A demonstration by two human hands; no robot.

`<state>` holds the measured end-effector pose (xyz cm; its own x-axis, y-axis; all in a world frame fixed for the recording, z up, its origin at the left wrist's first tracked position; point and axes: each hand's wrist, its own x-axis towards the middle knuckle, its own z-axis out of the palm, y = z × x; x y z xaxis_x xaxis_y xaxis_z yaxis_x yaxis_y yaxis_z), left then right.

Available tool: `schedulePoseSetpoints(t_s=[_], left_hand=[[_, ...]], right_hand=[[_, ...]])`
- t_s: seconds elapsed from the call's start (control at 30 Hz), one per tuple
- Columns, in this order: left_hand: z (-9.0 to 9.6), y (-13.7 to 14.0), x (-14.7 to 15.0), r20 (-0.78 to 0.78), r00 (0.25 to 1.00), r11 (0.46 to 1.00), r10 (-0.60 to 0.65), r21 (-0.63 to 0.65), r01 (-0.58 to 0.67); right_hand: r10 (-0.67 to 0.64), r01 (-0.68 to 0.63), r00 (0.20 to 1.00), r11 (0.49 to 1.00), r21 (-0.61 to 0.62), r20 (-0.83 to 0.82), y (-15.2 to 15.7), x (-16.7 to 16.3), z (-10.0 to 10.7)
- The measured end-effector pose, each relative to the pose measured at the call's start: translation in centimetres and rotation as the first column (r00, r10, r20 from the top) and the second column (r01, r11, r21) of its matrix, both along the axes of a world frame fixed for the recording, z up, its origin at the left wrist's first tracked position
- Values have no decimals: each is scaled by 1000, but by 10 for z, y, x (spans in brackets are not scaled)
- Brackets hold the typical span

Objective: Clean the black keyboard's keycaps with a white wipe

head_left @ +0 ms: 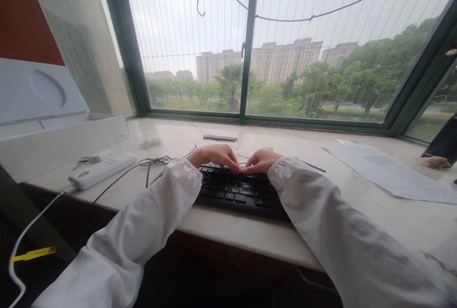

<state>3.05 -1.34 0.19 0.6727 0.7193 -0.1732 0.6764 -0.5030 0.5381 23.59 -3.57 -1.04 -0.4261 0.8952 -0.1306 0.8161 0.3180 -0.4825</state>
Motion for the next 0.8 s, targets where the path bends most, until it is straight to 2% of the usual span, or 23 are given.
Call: schedulePoseSetpoints(t_s=[0.23,0.4,0.47,0.6,0.8], left_hand=[[1,0,1,-35,999,998,-6,65,8],[1,-1,2,33,992,993,-119,14,118],[1,-2,2,45,989,989,-144,35,142],[0,-2,3,56,988,984,-143,117,136],[1,-3,2,74,990,986,-120,126,110]], right_hand=[[8,-11,999,998,55,46,3,1,-4],[-28,26,997,999,23,68,5,-1,-4],[-40,39,997,999,7,63,6,-1,-5],[-21,20,999,1000,11,24,6,-1,-6],[6,-6,1000,1000,23,12,5,-1,-6]])
